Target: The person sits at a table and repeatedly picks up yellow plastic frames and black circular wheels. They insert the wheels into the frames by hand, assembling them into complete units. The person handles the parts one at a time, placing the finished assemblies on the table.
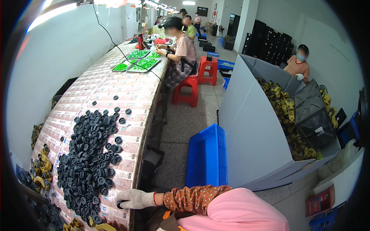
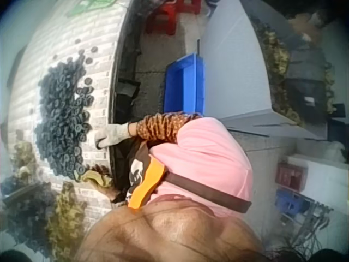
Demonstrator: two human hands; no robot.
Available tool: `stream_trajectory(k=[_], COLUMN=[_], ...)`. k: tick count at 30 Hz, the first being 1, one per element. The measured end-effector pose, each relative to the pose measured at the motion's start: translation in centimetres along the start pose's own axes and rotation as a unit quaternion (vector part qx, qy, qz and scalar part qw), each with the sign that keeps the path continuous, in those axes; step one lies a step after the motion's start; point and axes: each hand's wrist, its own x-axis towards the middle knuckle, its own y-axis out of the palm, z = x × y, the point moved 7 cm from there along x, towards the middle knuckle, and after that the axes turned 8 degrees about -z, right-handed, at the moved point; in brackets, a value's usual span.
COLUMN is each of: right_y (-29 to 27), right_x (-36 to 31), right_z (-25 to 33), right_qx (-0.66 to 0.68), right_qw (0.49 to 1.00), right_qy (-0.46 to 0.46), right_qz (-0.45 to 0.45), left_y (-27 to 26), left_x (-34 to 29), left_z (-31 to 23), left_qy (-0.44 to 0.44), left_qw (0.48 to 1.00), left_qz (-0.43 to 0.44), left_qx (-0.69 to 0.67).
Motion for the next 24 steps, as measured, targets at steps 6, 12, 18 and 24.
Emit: stream_trajectory(k=[6, 12, 18, 24], right_y=[-0.3, 0.0, 0.3, 4.0], right_x=[-0.1, 0.0, -0.1, -0.3], right_z=[0.5, -0.2, 1.0, 6.3], right_qx=[0.032, 0.013, -0.035, 0.025], right_qw=[0.999, 1.000, 0.999, 1.000], right_qy=[0.017, 0.011, 0.038, -0.010], right_qz=[-0.016, -0.017, -0.004, 0.012], left_y=[0.3, -2.6, -1.5, -2.5], left_x=[-0.9, -0.9, 0.1, -0.5], left_z=[0.2, 0.8, 0.6, 0.7], left_qy=[0.024, -0.036, 0.018, 0.010], left_qw=[0.986, 0.985, 0.984, 0.984], left_qz=[-0.159, -0.166, -0.174, -0.126], left_qx=[0.047, 0.028, 0.031, 0.126])
